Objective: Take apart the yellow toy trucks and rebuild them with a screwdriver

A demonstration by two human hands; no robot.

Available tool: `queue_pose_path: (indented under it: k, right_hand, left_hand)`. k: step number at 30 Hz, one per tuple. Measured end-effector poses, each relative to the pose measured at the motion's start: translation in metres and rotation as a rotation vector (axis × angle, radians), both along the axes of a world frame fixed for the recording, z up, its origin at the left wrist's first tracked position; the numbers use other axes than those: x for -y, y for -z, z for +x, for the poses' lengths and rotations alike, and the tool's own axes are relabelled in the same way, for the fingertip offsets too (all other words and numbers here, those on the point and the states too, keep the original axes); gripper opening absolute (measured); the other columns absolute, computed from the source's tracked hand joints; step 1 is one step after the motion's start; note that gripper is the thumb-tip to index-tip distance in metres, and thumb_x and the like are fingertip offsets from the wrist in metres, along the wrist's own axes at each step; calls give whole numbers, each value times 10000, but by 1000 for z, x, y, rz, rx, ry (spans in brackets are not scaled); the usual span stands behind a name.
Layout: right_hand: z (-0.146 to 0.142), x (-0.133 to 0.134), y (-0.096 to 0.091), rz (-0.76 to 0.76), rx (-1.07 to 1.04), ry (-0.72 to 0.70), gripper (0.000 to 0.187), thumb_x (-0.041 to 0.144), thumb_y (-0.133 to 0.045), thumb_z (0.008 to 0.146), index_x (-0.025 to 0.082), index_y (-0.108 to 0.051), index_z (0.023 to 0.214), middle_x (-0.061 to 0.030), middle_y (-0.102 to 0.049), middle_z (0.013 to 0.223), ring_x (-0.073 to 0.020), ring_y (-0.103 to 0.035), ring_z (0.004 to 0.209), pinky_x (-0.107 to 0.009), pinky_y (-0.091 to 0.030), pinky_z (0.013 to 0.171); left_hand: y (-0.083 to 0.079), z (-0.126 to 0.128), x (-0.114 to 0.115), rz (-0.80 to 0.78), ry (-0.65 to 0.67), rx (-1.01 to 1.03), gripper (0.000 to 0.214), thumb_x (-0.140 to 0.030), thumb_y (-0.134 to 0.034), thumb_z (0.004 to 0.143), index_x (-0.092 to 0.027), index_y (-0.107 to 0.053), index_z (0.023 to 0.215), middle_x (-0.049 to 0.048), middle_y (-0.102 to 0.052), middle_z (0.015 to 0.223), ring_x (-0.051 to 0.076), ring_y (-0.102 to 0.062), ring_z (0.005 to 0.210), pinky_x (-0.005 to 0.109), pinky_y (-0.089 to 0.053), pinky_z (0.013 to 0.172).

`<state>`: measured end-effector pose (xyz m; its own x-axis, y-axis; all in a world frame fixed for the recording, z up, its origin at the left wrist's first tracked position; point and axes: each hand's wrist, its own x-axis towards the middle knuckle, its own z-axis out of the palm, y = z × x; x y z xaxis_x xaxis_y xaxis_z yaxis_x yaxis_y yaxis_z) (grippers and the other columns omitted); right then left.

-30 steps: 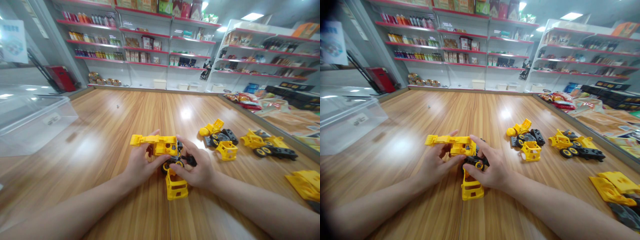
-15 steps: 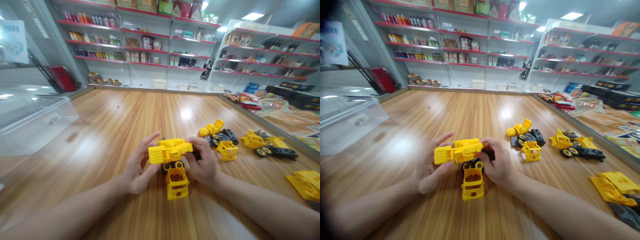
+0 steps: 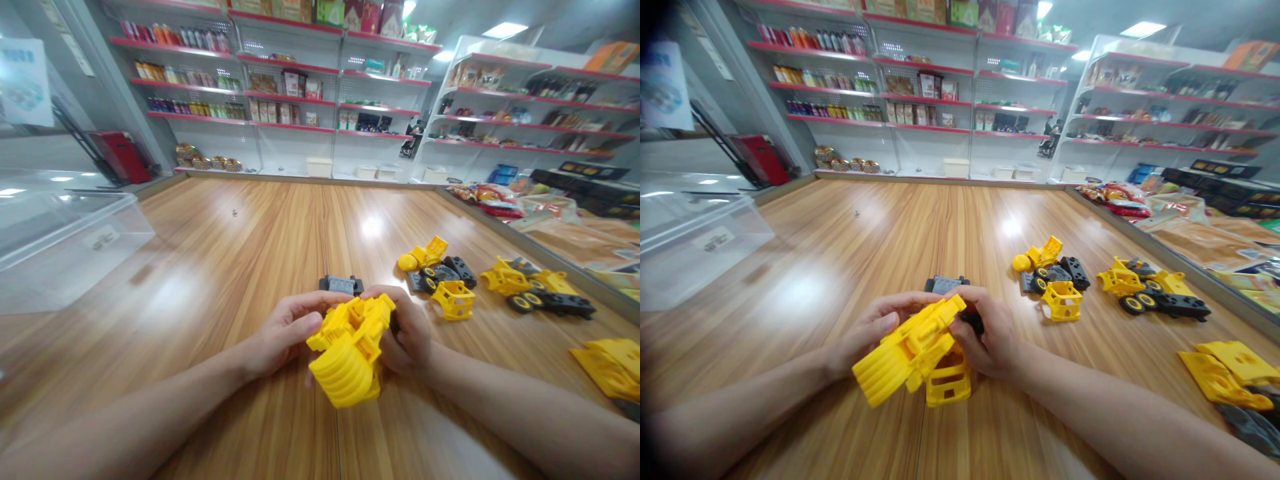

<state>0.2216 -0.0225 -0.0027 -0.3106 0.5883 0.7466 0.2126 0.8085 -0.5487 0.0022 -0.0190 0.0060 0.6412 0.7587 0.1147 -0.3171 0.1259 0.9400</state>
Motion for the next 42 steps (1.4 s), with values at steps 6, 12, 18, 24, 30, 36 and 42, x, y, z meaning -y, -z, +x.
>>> queue_pose_path:
  k: [6,12,18,24,30,36,42]
  right_hand:
    - [-1,2,-8,54,89,170,238,172,-565,854,216,-540,1087,5,-652,789,-106,-591,593,-214,-470,543]
    - [-5,3,-10,58,107,256,145,229,-615,866,203,-557,996,41,-606,677,-84,-547,528,-192,-431,508]
    - [-6,3,-14,57,107,244,79,232,-598,884,200,-582,955,43,-600,663,-79,-526,520,-190,-424,505]
    - [-11,2,-10,-106,-3,240,116,250,-549,923,198,-586,825,40,-565,631,-87,-507,513,-202,-409,488]
    - [-12,2,-9,-274,-58,151,240,302,-434,989,197,-571,822,6,-561,687,-121,-543,610,-230,-430,541]
    - [-9,2,-17,-111,95,246,129,232,-498,942,186,-610,900,-26,-594,771,-146,-551,684,-274,-451,640]
    - [-7,-1,-18,-18,148,243,152,187,-532,912,173,-665,984,-46,-611,803,-156,-579,719,-283,-463,640]
  left_hand:
    - [5,-3,-5,-109,62,57,488,-357,-650,866,-189,-576,1318,175,-655,1219,158,-690,580,225,-549,419]
    - [9,-4,-8,-142,114,172,391,-280,-686,844,-171,-644,1217,115,-730,973,150,-692,546,204,-574,437]
    - [6,-4,-8,-45,95,90,328,-258,-731,810,-104,-700,1098,91,-708,741,167,-685,535,207,-572,447]
    - [-3,-3,-6,28,117,123,291,-252,-749,791,-159,-736,1067,120,-692,1087,133,-688,629,185,-580,477]
    - [-3,-1,-4,-46,45,148,278,-257,-744,790,-205,-737,1063,99,-717,1065,125,-685,574,177,-563,439]
    - [-2,0,-6,-125,-82,178,452,-292,-757,766,-195,-683,1201,88,-743,913,99,-648,475,162,-545,418]
    - [-7,1,-9,-166,-179,188,529,-279,-803,698,-196,-684,1207,85,-731,991,68,-613,477,150,-522,405]
